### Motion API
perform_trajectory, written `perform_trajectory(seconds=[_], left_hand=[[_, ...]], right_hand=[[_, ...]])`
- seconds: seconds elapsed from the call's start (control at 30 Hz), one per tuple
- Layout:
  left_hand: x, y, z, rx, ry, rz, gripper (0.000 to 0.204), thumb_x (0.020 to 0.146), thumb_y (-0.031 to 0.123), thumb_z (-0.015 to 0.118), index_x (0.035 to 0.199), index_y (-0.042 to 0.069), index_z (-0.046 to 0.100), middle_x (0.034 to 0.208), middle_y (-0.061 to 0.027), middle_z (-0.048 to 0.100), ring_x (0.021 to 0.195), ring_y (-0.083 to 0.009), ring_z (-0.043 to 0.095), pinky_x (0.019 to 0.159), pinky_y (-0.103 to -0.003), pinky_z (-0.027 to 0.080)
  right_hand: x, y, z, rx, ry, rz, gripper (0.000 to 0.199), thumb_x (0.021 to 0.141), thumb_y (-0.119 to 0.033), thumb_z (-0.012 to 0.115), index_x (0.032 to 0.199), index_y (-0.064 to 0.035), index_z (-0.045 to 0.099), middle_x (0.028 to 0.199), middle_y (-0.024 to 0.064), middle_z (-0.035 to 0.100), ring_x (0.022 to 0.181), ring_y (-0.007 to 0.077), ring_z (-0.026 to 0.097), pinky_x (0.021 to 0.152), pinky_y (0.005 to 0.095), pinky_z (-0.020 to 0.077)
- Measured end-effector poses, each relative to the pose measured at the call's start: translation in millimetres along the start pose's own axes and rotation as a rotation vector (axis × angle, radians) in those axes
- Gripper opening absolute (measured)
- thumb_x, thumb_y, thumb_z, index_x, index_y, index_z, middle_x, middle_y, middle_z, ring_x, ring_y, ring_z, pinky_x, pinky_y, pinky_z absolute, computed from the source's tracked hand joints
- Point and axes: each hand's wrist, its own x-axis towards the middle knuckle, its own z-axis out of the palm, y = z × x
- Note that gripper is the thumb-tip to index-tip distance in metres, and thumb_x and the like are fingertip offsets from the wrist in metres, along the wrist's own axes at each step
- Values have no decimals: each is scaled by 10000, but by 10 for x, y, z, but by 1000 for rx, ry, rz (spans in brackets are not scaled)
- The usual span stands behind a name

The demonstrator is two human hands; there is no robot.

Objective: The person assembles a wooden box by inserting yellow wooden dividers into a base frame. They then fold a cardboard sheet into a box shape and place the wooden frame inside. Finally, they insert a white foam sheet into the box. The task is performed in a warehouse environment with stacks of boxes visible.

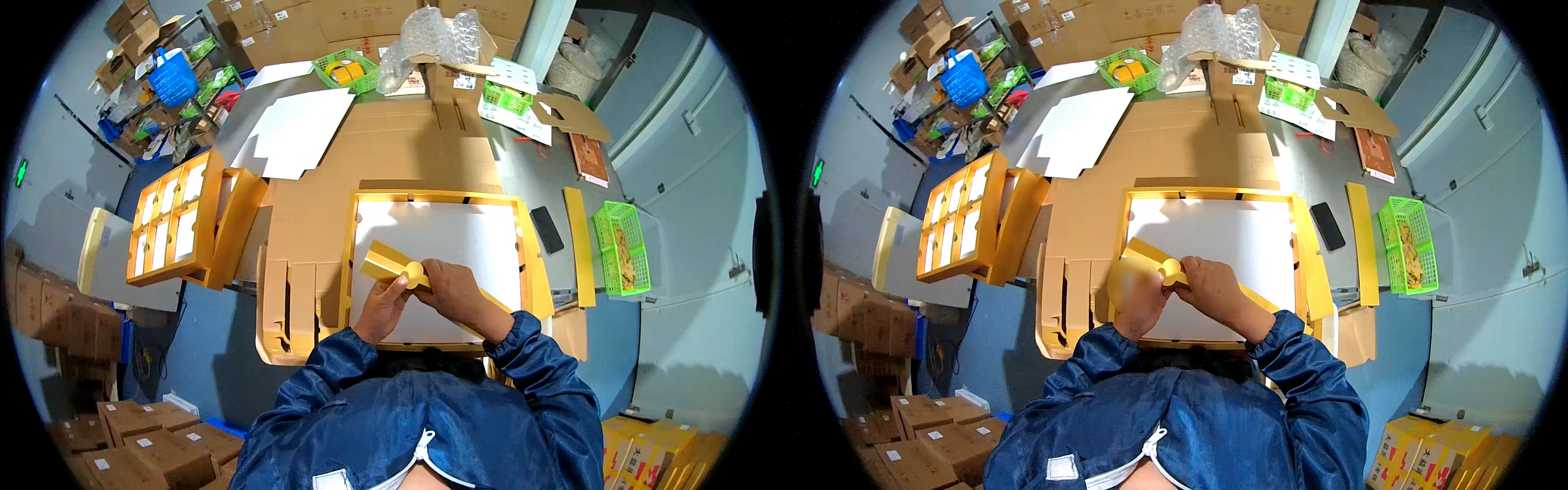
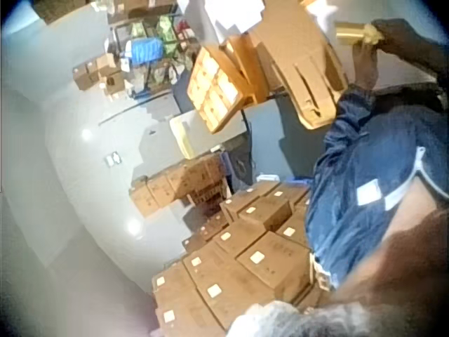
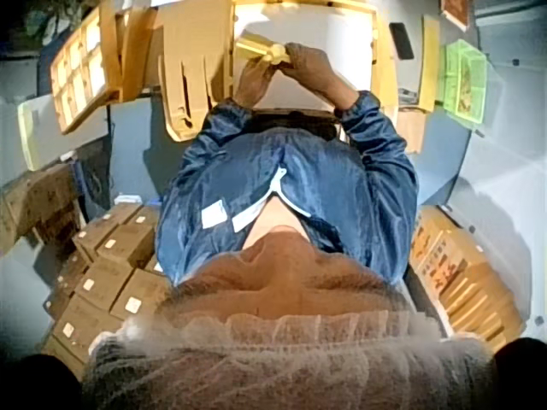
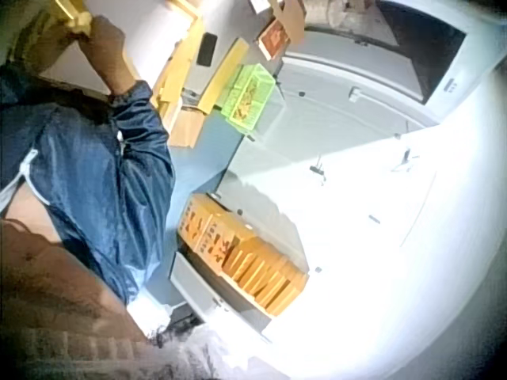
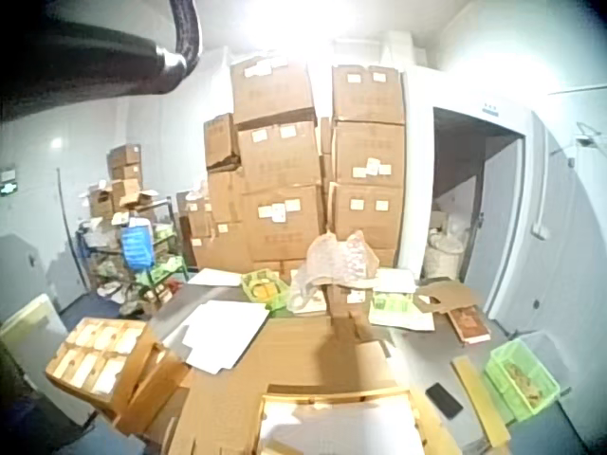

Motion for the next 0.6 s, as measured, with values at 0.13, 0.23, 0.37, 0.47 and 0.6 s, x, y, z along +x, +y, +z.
perform_trajectory(seconds=[0.13,0.23,0.37,0.47,0.6], left_hand=[[-51,100,4,-11,-103,-76,352,898,237,606,1174,46,501,1137,-43,558,1065,-162,523,1004,-327,359],[-18,172,10,476,51,-79,436,862,289,644,1185,36,495,1137,-53,554,1085,-169,508,998,-318,353],[27,330,173,120,-100,34,278,905,157,495,1134,2,525,1164,-121,557,1005,-178,550,905,-312,434],[260,407,-227,176,-82,53,300,956,174,472,1229,51,483,1190,-120,569,1070,-210,555,947,-365,439],[248,587,-157,358,10,140,223,961,145,461,1136,36,547,1141,-135,603,1016,-202,596,898,-355,497]], right_hand=[[-49,-7,-38,23,-46,13,336,775,-333,668,903,-43,556,740,133,632,672,321,629,615,402,487],[49,34,-311,246,-288,148,350,779,-341,662,925,-31,590,747,165,647,682,322,636,621,389,494],[49,-57,-410,626,-605,296,547,706,-359,749,1073,9,578,901,162,661,839,281,645,776,365,486],[-146,120,-192,501,-122,62,690,712,-379,740,1200,34,479,1066,208,606,973,318,604,848,370,464],[-276,-37,-294,508,-415,243,780,719,-424,718,1273,31,409,1095,240,585,1005,358,586,872,366,454]])
